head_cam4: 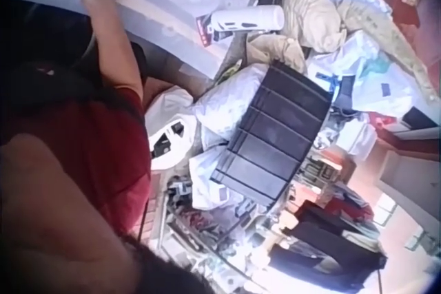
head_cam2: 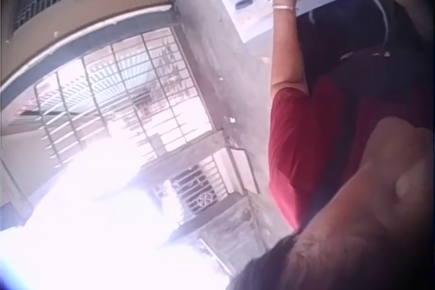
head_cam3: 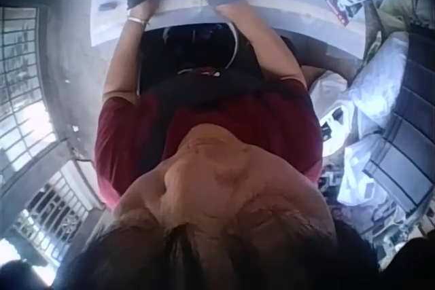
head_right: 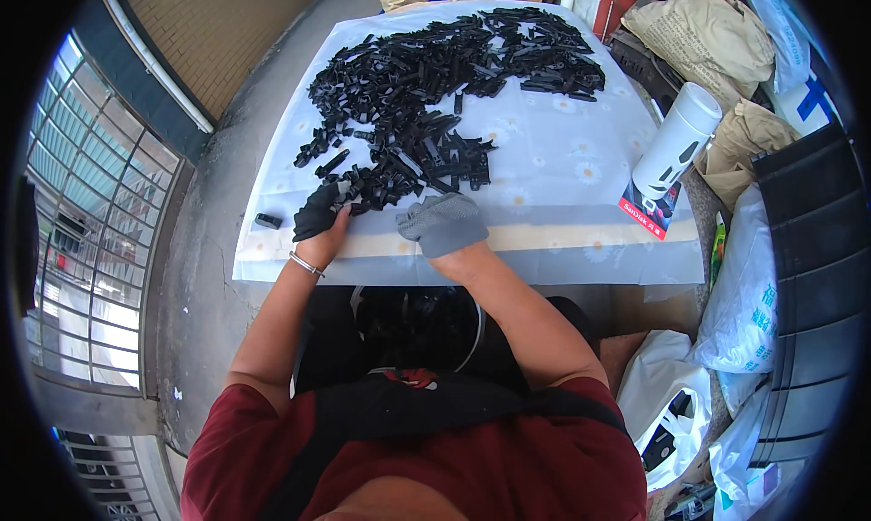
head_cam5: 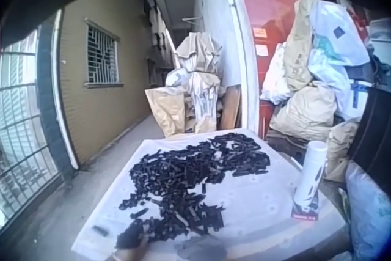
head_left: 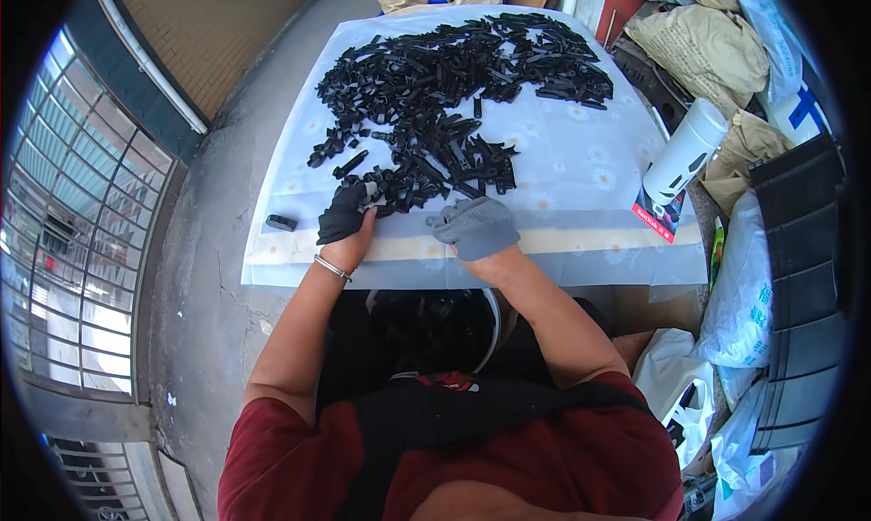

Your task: Sorting a pile of small black plastic components on a table into a black container.

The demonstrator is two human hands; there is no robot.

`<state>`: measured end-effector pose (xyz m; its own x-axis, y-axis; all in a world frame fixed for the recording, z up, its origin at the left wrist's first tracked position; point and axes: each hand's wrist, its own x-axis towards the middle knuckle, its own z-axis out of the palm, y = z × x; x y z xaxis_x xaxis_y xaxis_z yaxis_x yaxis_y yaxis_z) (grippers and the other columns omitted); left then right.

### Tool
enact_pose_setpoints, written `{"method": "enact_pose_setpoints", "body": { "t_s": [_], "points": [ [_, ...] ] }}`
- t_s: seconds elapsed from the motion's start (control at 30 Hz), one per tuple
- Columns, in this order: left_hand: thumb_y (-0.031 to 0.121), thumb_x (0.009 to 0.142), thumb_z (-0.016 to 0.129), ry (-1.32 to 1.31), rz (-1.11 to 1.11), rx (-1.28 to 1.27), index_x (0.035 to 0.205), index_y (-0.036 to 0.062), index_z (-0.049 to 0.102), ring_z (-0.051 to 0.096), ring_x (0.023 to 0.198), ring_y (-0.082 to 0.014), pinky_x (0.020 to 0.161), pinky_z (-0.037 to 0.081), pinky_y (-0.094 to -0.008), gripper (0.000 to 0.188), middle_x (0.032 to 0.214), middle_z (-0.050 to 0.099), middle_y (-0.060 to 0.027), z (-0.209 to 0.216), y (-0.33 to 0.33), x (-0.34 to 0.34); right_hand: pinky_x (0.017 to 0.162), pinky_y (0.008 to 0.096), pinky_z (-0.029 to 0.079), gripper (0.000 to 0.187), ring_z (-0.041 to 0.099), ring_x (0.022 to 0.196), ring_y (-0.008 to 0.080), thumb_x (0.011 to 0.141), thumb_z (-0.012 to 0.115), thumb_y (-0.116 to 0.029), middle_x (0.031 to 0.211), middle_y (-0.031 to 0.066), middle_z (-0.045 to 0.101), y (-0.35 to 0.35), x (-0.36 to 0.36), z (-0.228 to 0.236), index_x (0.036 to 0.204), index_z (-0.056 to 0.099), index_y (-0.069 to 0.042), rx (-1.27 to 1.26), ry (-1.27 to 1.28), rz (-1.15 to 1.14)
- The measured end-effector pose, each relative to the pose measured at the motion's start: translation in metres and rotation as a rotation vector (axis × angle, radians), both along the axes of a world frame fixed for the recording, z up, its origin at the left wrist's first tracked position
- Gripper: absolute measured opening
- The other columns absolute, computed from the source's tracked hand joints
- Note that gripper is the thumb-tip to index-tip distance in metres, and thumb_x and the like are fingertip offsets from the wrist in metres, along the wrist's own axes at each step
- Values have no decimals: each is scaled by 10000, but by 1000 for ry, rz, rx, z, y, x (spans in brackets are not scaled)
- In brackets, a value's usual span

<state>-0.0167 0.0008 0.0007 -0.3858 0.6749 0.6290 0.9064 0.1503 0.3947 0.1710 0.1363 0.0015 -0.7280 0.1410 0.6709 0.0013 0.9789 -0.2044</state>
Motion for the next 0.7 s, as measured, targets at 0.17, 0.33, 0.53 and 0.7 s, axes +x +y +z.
{"method": "enact_pose_setpoints", "body": {
  "t_s": [0.17, 0.33, 0.53, 0.7],
  "points": [
    [74, 719, 689, -621, -1, -169, 1128, 38, 493, 612, 708, -139, 613, 496, -256, 455, 927, 617, -106, 33, -11, 39, 686, 377, 454, 160, 563, 782, 301, 810, 544, -160, 810, 111, 608, -14, 1, 16, 916, 613, -62, -341, 15, 39],
    [83, 740, 684, -869, -309, -183, 1117, 15, 495, 554, 664, -80, 542, 477, -238, 427, 870, 621, -77, 41, -15, 60, 669, 372, 447, 250, 570, 746, 285, 822, 575, -253, 828, 112, 606, -26, 0, 15, 974, 602, -56, -345, -6, 320],
    [285, 860, 562, -1480, -497, -170, 1112, 25, 539, 560, 753, -98, 622, 469, -230, 362, 891, 617, -51, 31, -27, 71, 639, 385, 435, 186, 568, 696, 288, 779, 607, -236, 768, 107, 608, -32, 5, 12, 827, 620, -57, -449, 20, 255],
    [323, 921, 412, -1226, -200, -57, 1014, 39, 607, 472, 563, -75, 495, 387, -229, 357, 693, 565, -7, 4, -29, 83, 661, 377, 439, 190, 565, 741, 289, 788, 584, -237, 798, 101, 605, -38, 3, 17, 859, 612, -63, -357, 27, 245]
  ]
}}
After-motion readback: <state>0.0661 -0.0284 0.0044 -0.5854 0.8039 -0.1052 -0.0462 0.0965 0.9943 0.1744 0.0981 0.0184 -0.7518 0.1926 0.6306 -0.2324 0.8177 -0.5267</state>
